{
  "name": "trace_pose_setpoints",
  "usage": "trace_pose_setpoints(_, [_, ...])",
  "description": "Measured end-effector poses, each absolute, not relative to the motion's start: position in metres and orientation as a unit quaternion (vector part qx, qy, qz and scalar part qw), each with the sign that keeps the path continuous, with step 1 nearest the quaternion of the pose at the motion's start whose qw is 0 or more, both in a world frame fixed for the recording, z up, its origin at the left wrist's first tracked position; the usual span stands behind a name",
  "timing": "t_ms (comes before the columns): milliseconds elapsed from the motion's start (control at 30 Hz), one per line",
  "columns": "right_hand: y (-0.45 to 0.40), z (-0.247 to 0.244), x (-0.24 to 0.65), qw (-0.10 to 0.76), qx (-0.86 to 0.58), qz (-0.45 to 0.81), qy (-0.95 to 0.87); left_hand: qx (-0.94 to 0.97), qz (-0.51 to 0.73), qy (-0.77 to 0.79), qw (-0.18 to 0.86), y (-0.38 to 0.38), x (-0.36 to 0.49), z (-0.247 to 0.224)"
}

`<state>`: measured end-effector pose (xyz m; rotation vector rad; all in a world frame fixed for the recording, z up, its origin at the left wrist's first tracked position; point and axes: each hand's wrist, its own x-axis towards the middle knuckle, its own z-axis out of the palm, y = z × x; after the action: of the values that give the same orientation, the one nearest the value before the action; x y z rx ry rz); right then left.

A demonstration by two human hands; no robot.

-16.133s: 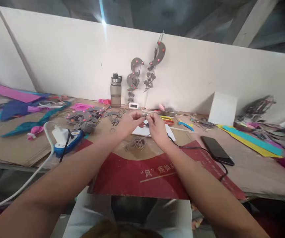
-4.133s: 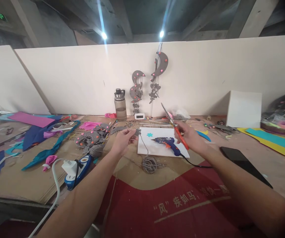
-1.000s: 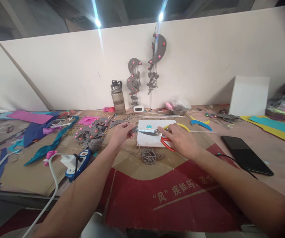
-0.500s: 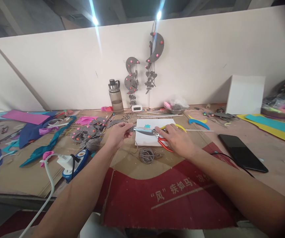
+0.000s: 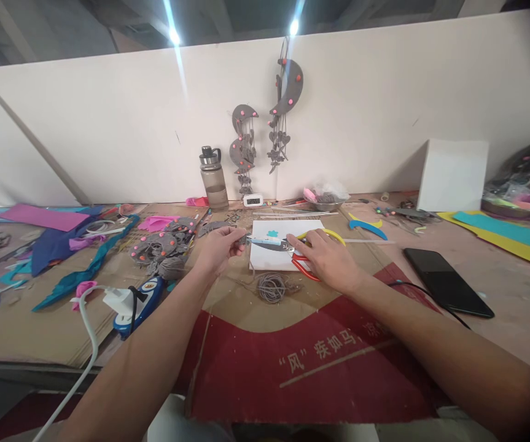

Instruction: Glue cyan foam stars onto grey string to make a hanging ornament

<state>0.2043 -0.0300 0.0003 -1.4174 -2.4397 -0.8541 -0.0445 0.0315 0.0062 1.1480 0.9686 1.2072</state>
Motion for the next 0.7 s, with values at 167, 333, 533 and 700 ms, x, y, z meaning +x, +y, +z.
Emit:
trace_pose_setpoints(167, [-0.0291, -0.0018, 0.2046, 0.096, -0.476, -0.280, -0.828, 0.489, 0.510, 0.410, 0.577, 0.0325, -0.0448, 0.0050])
trace_pose_setpoints(333, [-0.0283, -0.0031, 0.2054, 0.102, -0.472, -0.278, -0.830, 0.489, 0.512, 0.407, 0.578, 0.0341, -0.0465, 0.0036])
trace_pose_setpoints(533, [-0.0272, -0.0048, 0.2062, 0.109, -0.473, -0.270, -0.831, 0.487, 0.514, 0.402, 0.581, 0.0356, -0.0470, 0.0020])
trace_pose_setpoints(700, [-0.0274, -0.0053, 0.2068, 0.108, -0.475, -0.270, -0.831, 0.488, 0.514, 0.403, 0.579, 0.0345, -0.0465, 0.0041])
